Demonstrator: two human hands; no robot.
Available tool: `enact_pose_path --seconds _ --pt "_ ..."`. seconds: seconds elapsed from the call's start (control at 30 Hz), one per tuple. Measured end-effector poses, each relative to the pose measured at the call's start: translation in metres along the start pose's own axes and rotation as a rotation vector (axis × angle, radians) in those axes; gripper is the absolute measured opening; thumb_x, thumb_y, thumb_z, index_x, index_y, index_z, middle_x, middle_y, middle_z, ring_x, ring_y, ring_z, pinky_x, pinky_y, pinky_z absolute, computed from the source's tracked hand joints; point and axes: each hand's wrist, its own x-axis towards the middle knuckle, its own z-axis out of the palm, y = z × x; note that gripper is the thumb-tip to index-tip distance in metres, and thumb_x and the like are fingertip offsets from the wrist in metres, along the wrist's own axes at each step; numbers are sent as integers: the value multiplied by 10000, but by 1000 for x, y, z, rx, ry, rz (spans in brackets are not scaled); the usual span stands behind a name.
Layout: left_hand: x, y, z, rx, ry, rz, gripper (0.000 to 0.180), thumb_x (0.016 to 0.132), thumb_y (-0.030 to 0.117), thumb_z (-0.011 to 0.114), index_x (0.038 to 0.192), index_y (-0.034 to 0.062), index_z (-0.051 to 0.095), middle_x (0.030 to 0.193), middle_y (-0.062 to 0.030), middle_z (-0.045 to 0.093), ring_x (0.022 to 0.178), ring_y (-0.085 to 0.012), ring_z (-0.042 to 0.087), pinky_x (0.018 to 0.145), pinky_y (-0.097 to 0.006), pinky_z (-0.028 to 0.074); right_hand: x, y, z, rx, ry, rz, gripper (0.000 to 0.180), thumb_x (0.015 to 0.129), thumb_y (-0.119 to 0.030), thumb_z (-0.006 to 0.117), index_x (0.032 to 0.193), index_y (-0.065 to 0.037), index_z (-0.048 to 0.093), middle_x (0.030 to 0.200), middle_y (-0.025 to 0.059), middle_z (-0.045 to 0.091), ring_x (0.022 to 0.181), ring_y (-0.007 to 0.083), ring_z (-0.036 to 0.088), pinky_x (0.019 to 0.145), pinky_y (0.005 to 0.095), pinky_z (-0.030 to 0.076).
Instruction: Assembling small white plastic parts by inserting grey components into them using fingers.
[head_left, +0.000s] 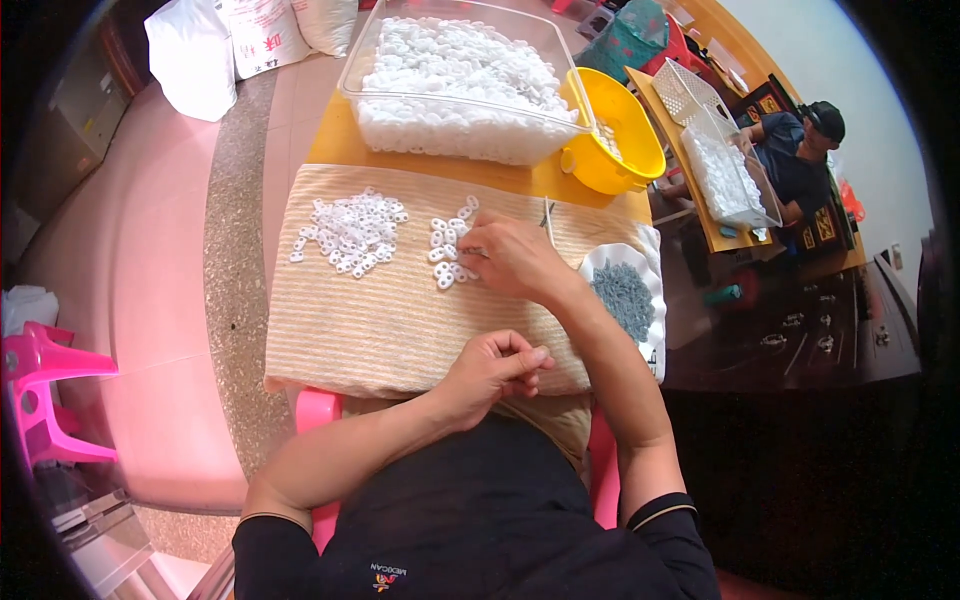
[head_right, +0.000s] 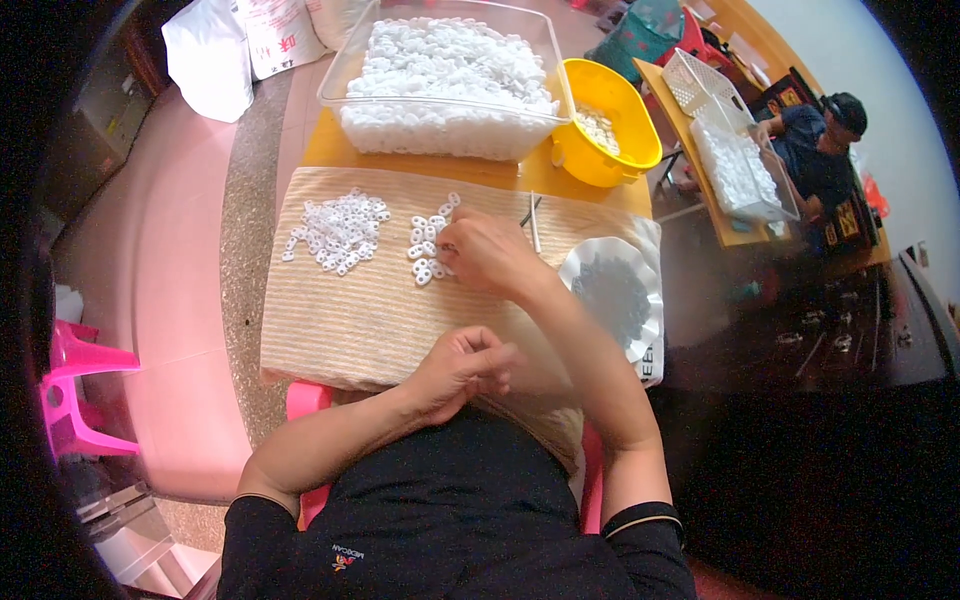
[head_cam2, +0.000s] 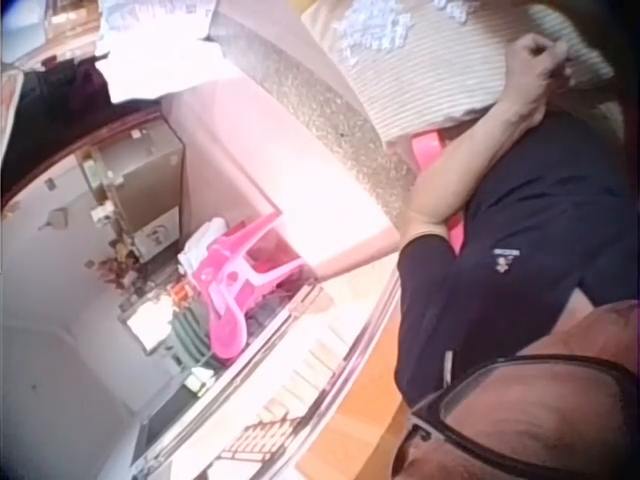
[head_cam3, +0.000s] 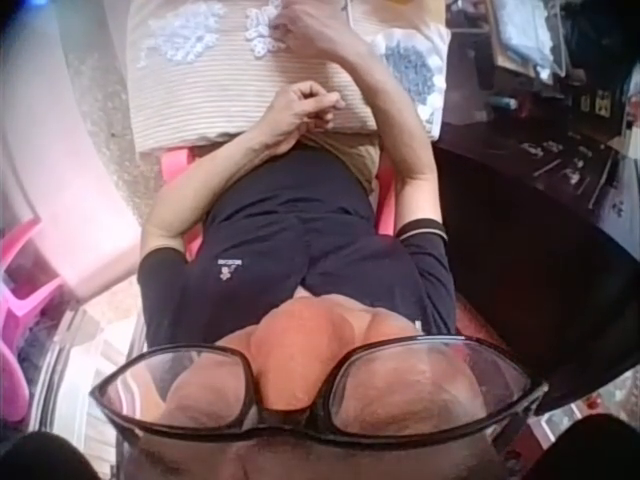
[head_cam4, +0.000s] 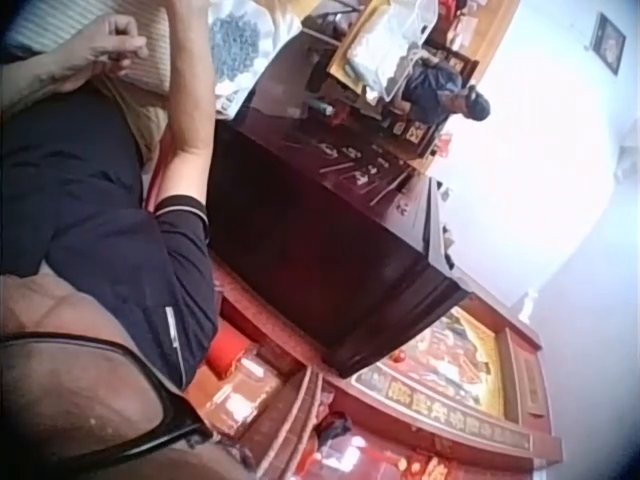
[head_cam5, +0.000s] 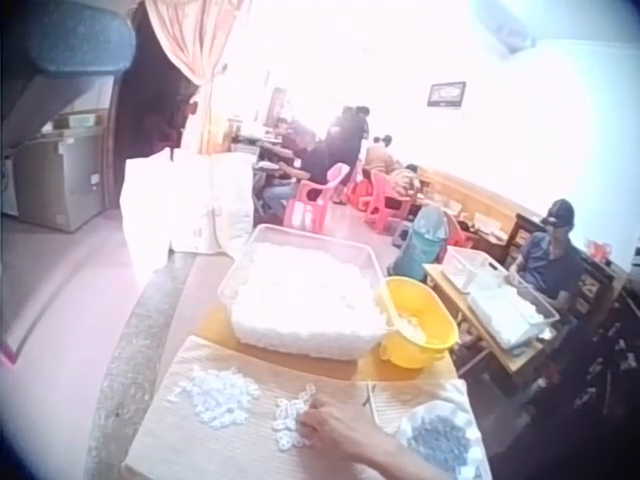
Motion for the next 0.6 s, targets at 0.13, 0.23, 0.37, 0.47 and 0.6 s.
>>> enact_pose_path --seconds 0.13,0.23,0.37,0.47,0.6 --pt "0 0 0 5 1 -3 141 889 174 656 857 60 579 827 -37 645 672 -111 598 628 -261 522 4 -1 -1 -2 -47 24 165 800 -183 615 889 -68 692 931 117 633 890 319 614 749 408 489" --pt "0 -1 -1 -19 -10 -2 138 890 172 654 866 61 575 827 -37 642 669 -111 594 631 -265 522 5 -2 -1 11 -77 60 140 775 -166 595 807 -53 671 856 154 639 845 353 615 702 433 488" --pt "-1 1 1 -30 6 6 137 894 176 649 878 62 574 826 -37 639 660 -108 588 636 -264 522 -10 6 1 193 25 89 124 771 -132 665 855 -40 656 778 105 633 708 226 613 627 345 478" --pt "-3 4 1 -78 79 29 132 903 181 636 913 64 574 848 -36 641 671 -101 587 645 -264 525 -33 4 -10 455 95 161 126 788 -121 679 856 -22 642 701 77 625 637 151 599 566 303 466" --pt "-2 9 1 -102 192 222 147 922 181 607 1002 62 572 922 -39 639 732 -94 592 665 -268 533 -75 -3 -17 808 181 258 108 835 -90 671 886 0 642 675 6 605 648 45 557 542 221 445"
